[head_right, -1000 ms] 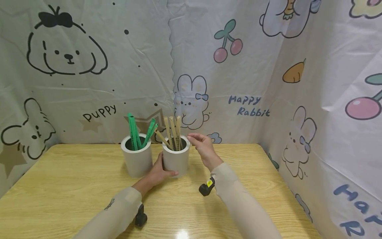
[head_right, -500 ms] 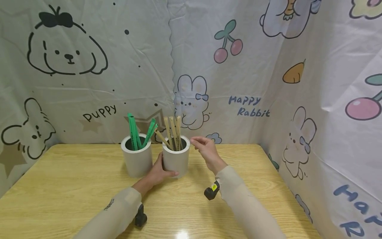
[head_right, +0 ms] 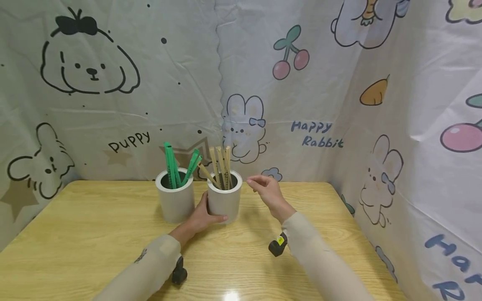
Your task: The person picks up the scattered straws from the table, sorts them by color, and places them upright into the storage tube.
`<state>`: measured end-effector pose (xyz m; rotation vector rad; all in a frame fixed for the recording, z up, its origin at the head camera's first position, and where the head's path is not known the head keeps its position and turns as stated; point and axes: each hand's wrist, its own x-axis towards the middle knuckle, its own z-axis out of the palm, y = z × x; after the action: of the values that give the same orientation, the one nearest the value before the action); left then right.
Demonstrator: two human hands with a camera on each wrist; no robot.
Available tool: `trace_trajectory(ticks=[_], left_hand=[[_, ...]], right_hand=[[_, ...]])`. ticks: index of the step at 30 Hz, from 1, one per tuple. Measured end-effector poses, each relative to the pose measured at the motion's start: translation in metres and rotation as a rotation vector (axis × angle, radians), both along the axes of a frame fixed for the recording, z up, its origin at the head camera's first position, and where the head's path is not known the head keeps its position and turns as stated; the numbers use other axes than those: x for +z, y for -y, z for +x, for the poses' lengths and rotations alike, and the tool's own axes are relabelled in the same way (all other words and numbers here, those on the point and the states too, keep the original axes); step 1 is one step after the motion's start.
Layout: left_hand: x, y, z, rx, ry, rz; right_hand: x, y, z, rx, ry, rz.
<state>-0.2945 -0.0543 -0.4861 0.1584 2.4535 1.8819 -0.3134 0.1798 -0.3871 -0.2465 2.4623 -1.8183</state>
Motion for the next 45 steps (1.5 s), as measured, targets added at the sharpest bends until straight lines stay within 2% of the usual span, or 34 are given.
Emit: trace_trajectory(ticks=[7,17,23,31,38,45], left_hand=[[0.002,0.001,0.000,-0.002,0.002,-0.008],[0.004,0.001,0.000,-0.008,0.007,-0.034],[0.003,0.000,0.000,-0.012,-0.009,-0.055],[-0.001,0.001,0.000,-0.018,-0.046,-0.026],[0.000,0.001,0.003,-0.013,-0.044,-0.014],[0.001,0.000,0.005,-0.022,-0.061,-0.034]], right_hand=[[-0.001,-0.009,0.002,0.028,-0.038,0.045],[-0.008,-0.021,0.009,0.058,-0.037,0.135],[-0.017,-0.025,0.012,0.067,-0.039,0.136],[-0.029,-0.034,0.017,0.050,-0.020,0.172],[-0.041,-0.037,0.022,0.085,-0.026,0.149],[-0.044,-0.035,0.026,0.096,-0.033,0.167]])
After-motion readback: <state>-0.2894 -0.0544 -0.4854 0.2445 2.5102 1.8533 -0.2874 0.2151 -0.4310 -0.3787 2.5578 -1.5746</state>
